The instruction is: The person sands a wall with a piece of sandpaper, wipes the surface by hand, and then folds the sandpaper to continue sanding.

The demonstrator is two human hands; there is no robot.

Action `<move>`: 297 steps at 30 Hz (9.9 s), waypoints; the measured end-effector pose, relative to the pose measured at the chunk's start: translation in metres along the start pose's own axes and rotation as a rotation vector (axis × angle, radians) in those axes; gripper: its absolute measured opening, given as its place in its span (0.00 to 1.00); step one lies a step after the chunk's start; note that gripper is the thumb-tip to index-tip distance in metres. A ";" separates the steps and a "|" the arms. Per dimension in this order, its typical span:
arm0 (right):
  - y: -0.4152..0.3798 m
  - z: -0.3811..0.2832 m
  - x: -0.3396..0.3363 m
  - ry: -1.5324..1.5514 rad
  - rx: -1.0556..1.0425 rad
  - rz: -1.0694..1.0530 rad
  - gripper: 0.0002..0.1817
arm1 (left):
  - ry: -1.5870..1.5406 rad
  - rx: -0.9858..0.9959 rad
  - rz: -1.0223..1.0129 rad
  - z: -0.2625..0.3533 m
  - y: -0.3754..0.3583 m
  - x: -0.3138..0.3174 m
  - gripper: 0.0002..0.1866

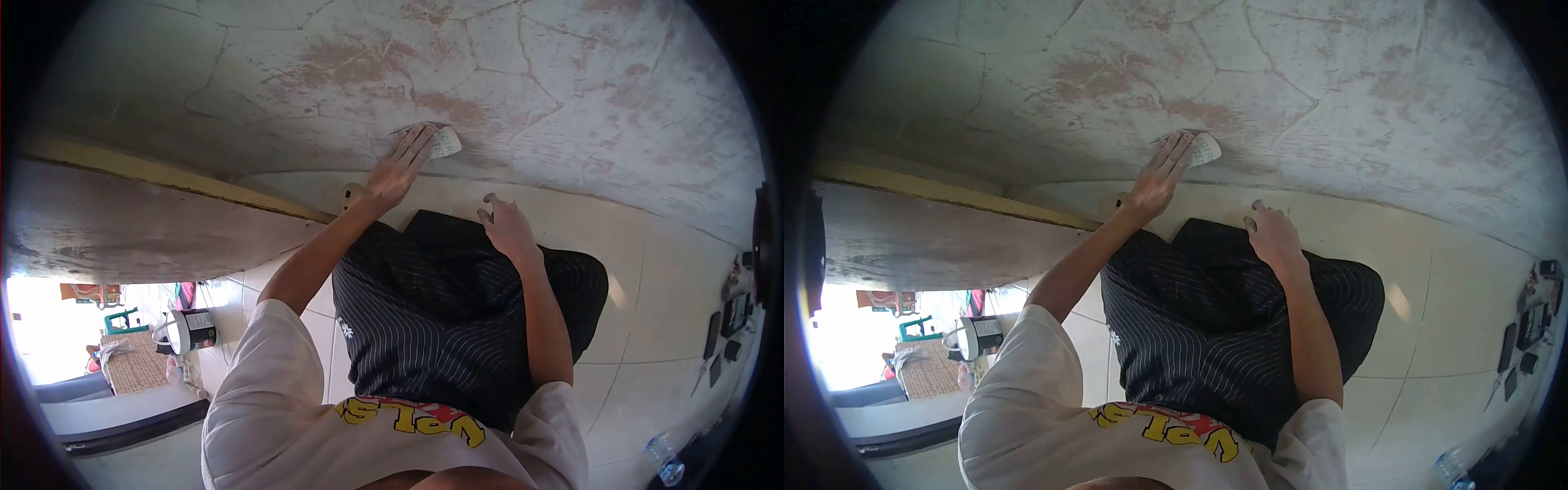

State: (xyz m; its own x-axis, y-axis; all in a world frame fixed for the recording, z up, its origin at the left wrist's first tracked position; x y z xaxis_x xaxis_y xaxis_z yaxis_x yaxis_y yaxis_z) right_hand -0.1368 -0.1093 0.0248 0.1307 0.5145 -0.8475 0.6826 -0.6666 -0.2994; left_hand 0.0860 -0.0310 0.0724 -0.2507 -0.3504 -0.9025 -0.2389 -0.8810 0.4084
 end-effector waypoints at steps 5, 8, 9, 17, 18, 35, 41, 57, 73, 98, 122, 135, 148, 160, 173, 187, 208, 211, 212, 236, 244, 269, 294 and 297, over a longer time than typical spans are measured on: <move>-0.002 -0.004 -0.006 0.002 -0.013 0.023 0.21 | 0.029 -0.022 0.019 0.001 0.001 0.006 0.37; -0.003 -0.005 -0.006 -0.009 -0.012 0.025 0.21 | 0.023 -0.031 0.023 0.001 0.004 0.006 0.38; -0.003 -0.006 -0.005 -0.018 -0.018 0.024 0.21 | 0.002 -0.040 0.028 0.003 0.005 0.003 0.38; 0.026 0.029 0.009 0.245 0.026 0.223 0.25 | -0.567 -0.168 0.186 0.079 0.058 0.010 0.30; 0.028 0.036 0.006 0.441 0.109 0.151 0.30 | -0.918 -0.336 0.038 0.086 0.056 0.022 0.23; -0.008 -0.041 -0.035 0.434 -0.286 0.783 0.15 | -1.943 -1.159 0.361 0.069 0.009 0.096 0.15; 0.009 -0.110 -0.055 -0.368 -0.854 1.123 0.19 | -1.451 -0.610 0.609 0.081 -0.006 0.103 0.18; 0.074 -0.039 -0.015 -0.726 -0.752 0.918 0.29 | -1.298 -1.031 0.346 0.067 0.003 0.156 0.16; 0.061 -0.039 -0.038 -0.588 -0.811 0.854 0.28 | -1.401 -1.067 0.501 0.062 -0.006 0.141 0.14; 0.059 -0.046 -0.024 -0.553 -0.756 0.951 0.28 | -1.172 -0.968 0.442 0.065 0.002 0.134 0.13; 0.045 -0.053 -0.033 -0.346 -0.918 1.161 0.23 | -1.249 -0.845 0.432 0.060 0.001 0.145 0.14; 0.067 -0.099 -0.037 -0.412 -0.497 0.898 0.15 | -1.108 -0.556 0.642 0.064 0.002 0.146 0.12; 0.068 -0.092 -0.030 -0.349 -0.351 0.694 0.13 | -1.126 -0.604 0.509 0.067 0.002 0.139 0.10; 0.060 -0.116 -0.058 -0.280 -0.369 0.735 0.15 | -0.954 -0.477 0.565 0.072 0.004 0.132 0.09; 0.073 -0.094 -0.031 -0.262 -0.357 0.661 0.14 | -1.009 -0.439 0.521 0.076 0.001 0.120 0.19; 0.064 -0.114 -0.048 -0.147 -0.320 0.741 0.11 | -0.882 -0.429 0.447 0.078 0.005 0.135 0.14; 0.067 -0.107 -0.047 0.280 -0.395 0.669 0.12 | -0.948 -0.555 0.276 0.072 0.002 0.140 0.15; 0.071 -0.102 -0.038 0.458 -0.354 0.712 0.15 | -0.987 -0.569 0.290 0.074 -0.002 0.143 0.15; 0.073 -0.103 -0.031 0.538 -0.345 0.604 0.15 | -0.973 -0.522 0.382 0.076 -0.002 0.141 0.14; 0.065 -0.105 -0.047 0.894 -0.263 0.394 0.15 | -0.934 -0.534 0.407 0.073 0.003 0.142 0.07; 0.072 -0.103 -0.025 0.572 -0.394 0.727 0.11 | -0.913 -0.474 0.415 0.079 0.002 0.137 0.14; 0.056 -0.091 -0.034 -0.335 -0.923 1.053 0.20 | -0.924 -0.489 0.309 0.076 0.000 0.149 0.15; 0.062 -0.040 -0.055 -0.808 -0.988 0.859 0.24 | -0.898 -0.701 0.007 0.082 0.009 0.124 0.16; 0.054 -0.025 -0.058 -0.800 -0.931 0.742 0.25 | -0.903 -0.688 0.013 0.083 0.012 0.126 0.18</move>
State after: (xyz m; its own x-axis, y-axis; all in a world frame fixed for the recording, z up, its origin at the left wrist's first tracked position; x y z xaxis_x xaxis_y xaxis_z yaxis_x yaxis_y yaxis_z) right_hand -0.0900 -0.1617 0.0688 0.4401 -0.4341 -0.7860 0.8918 0.1088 0.4392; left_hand -0.0265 -0.0592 -0.0256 -0.9007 -0.2491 -0.3560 0.2653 -0.9642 0.0034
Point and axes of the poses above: each hand's wrist, its own y-axis towards the middle knuckle, its own x-axis out of the palm, z = x × y, the point moved 3 cm from there along y, towards the middle knuckle, and after that the axes turned 13 degrees about -y, right-handed, at the moved point
